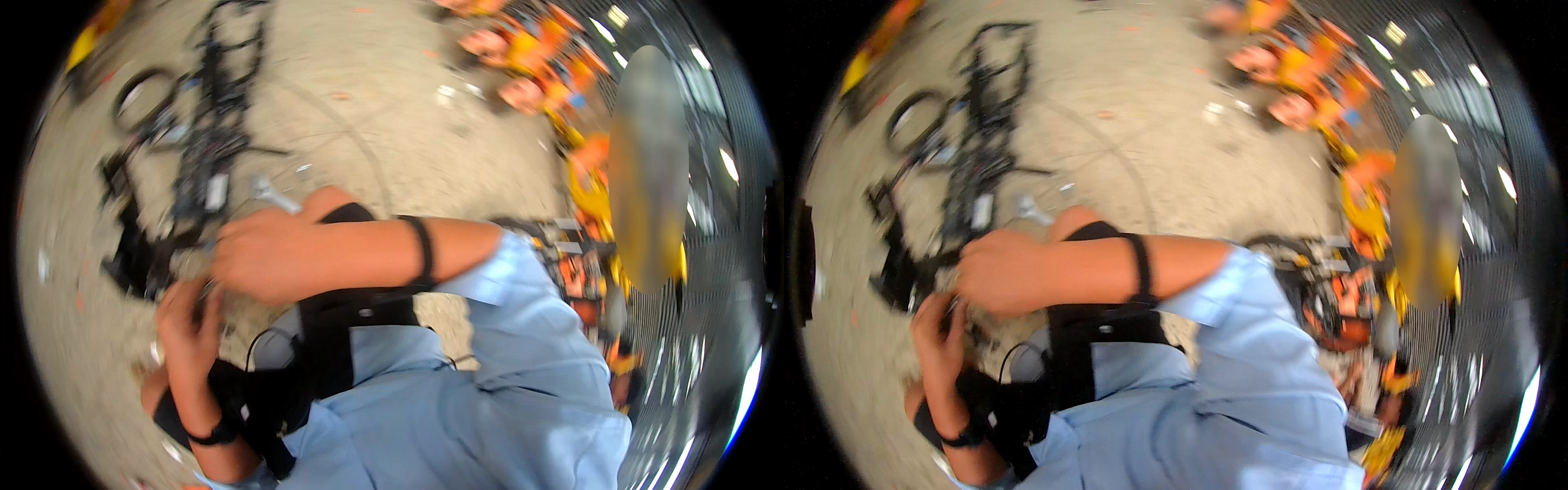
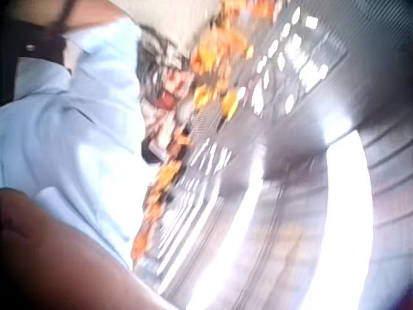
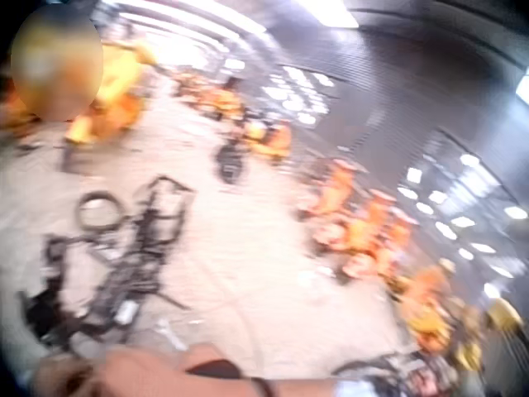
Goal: The person uses a wrench and their hands to disassemble and reassemble parts of a motorcycle chain and frame while sitting in a large warehouse.
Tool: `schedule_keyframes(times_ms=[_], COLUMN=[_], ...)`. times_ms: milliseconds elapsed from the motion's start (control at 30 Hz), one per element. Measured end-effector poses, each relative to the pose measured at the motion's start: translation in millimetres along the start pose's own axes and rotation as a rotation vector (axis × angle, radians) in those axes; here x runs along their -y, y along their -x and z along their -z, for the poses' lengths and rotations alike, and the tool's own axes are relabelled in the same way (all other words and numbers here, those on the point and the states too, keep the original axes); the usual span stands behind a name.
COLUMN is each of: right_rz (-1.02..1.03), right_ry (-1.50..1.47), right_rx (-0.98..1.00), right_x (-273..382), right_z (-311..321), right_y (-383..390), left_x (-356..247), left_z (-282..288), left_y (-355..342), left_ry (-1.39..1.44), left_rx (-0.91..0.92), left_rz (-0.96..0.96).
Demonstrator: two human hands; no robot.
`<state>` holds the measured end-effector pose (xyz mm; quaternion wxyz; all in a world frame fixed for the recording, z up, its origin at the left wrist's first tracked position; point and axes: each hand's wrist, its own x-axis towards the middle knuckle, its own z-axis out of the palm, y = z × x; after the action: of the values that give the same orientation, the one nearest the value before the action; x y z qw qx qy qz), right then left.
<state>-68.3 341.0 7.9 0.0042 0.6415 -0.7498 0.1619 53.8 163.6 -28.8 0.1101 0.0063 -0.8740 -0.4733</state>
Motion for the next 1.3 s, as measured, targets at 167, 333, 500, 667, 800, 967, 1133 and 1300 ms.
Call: schedule_keyframes(times_ms=[167,333,500,667,800,967,1133,1300], right_rz=[-0.006,0.010,0.042,-0.001,0.006,0.009,0.037,-0.143], right_ry=[0.094,0.177,0.164,0.155,0.157,0.220,0.308,0.144], right_rx=[-0.048,-0.050,0.027,0.159,0.180,0.247,0.224,0.241], right_x=[10.4,12.8,18.1,46.0,53.9,58.2,69.9,75.6], right_z=[6.9,2.9,10.3,10.6,26.7,49.7,55.0,53.1], right_y=[3.3,3.7,12.3,13.3,-0.4,-9.9,-17.6,-28.4], left_x=[4.5,4.5,-3.1,-10.2,-13.8,-26.8,-20.9,-5.6], left_z=[-10.3,-9.7,-20.6,-4.4,8.4,10.0,15.8,25.2], left_y=[8.3,6.5,16.9,34.4,30.8,37.9,43.1,38.6], left_ry=[-0.043,-0.102,-0.165,-0.179,-0.164,-0.070,-0.025,-0.041], left_rx=[-0.111,-0.044,-0.148,-0.114,-0.147,-0.224,-0.256,-0.274], left_rz=[-0.196,-0.234,-0.272,-0.289,-0.349,-0.326,-0.337,-0.383])
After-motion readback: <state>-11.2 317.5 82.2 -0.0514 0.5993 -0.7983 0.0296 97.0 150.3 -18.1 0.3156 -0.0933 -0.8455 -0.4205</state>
